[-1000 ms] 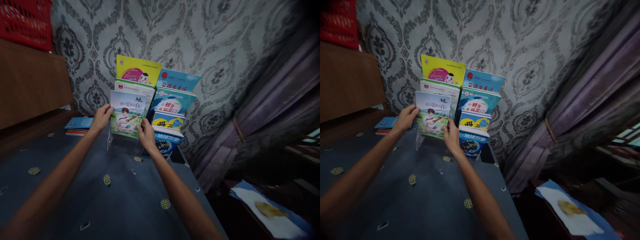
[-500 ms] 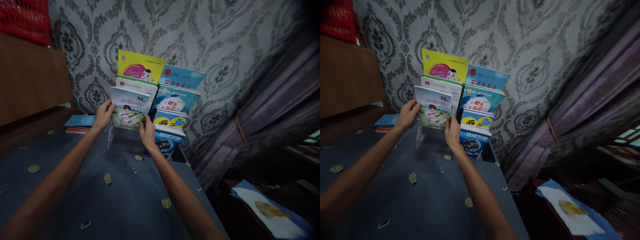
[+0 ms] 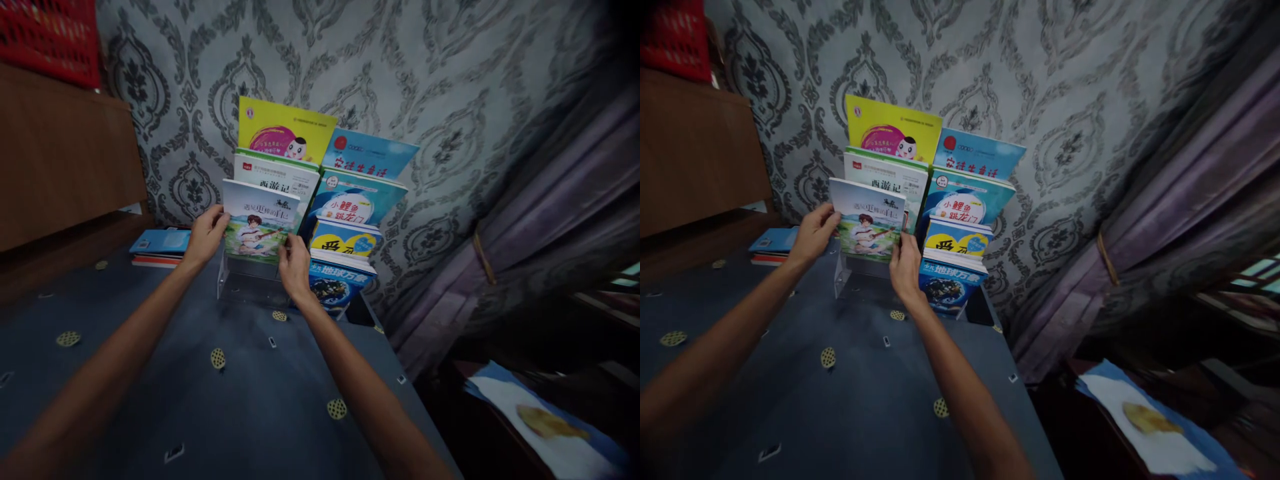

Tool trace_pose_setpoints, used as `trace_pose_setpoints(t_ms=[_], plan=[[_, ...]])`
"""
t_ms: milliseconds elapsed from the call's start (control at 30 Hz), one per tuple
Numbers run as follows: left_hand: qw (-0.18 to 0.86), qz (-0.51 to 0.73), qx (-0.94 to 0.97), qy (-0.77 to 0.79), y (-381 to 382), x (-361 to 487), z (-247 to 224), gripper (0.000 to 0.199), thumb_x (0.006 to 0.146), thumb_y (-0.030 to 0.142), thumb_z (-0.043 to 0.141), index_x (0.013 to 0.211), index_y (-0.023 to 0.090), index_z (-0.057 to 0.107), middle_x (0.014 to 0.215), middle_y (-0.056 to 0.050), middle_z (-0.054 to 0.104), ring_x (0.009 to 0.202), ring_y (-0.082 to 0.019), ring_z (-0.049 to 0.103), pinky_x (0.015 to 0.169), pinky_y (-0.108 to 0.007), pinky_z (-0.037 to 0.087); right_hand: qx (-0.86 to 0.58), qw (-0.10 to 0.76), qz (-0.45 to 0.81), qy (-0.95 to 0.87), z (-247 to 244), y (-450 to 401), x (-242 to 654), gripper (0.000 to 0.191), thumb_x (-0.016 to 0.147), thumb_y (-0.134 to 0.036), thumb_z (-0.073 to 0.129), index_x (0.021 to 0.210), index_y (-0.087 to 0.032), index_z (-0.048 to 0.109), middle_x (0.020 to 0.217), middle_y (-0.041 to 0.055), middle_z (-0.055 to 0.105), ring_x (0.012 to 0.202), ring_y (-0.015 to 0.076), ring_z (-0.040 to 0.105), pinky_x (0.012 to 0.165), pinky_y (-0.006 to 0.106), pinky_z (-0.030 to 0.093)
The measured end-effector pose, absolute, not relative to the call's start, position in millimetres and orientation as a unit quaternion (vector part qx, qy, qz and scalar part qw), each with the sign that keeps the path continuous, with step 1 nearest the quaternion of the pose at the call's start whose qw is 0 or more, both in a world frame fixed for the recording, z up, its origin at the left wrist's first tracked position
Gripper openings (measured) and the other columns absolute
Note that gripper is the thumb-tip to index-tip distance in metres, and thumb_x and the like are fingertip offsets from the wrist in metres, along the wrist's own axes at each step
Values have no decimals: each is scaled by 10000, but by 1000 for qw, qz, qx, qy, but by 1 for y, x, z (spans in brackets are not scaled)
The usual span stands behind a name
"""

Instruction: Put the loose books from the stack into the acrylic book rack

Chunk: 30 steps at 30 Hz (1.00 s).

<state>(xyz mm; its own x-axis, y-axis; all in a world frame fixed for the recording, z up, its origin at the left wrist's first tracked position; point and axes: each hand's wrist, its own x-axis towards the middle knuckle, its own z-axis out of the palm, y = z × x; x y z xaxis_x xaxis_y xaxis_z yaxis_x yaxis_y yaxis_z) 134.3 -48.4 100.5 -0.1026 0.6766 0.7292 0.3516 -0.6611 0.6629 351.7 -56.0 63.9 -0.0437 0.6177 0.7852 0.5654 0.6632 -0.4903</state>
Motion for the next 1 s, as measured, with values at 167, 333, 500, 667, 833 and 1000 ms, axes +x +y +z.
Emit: trace_pose_setpoints(t_ms=[167,333,500,667,833,1000], plan=[[105,616,664,410,-49,140,97,292,894,374,485,1015,167,652,837,-27,652,752,-174,581,652,-251,446,-432,550,-6,-715,54,-61,354,204,869,-119,441,1000,-203,574,965,81,573,923,238,568,874,378,493],[65,616,664,419,-52,152,98,239,899,346,482,964,179,640,807,-18,639,751,-176,579,674,-262,432,-443,560,-14,-700,50,-68,354,218,874,-118,445,1038,-201,562,1017,101,547,961,248,559,902,400,498],[96,613,664,417,-52,156,91,220,908,340,474,925,184,628,804,-18,627,740,-178,573,657,-266,437,-445,570,2,-691,45,-68,354,348,881,-112,443,1199,-190,558,1046,113,564,1018,267,570,934,432,503],[73,612,661,428,-51,152,83,225,907,358,487,923,183,628,856,-33,615,806,-190,573,696,-279,462,-449,563,31,-692,37,-67,350,471,880,-127,444,1344,-132,524,1121,163,590,1079,291,596,967,448,519],[22,621,633,461,-51,153,73,183,866,331,545,949,179,601,868,-36,597,855,-204,585,755,-304,467,-478,547,59,-685,25,-71,345,532,879,-179,477,1401,-81,491,1261,220,586,1190,324,577,1025,495,495],[7,622,602,501,-49,154,62,262,844,326,572,1049,163,584,853,-31,597,816,-204,592,707,-299,463,-491,535,50,-686,15,-75,342,559,880,-200,486,1430,-100,480,1332,191,599,1283,323,528,1120,517,407]])
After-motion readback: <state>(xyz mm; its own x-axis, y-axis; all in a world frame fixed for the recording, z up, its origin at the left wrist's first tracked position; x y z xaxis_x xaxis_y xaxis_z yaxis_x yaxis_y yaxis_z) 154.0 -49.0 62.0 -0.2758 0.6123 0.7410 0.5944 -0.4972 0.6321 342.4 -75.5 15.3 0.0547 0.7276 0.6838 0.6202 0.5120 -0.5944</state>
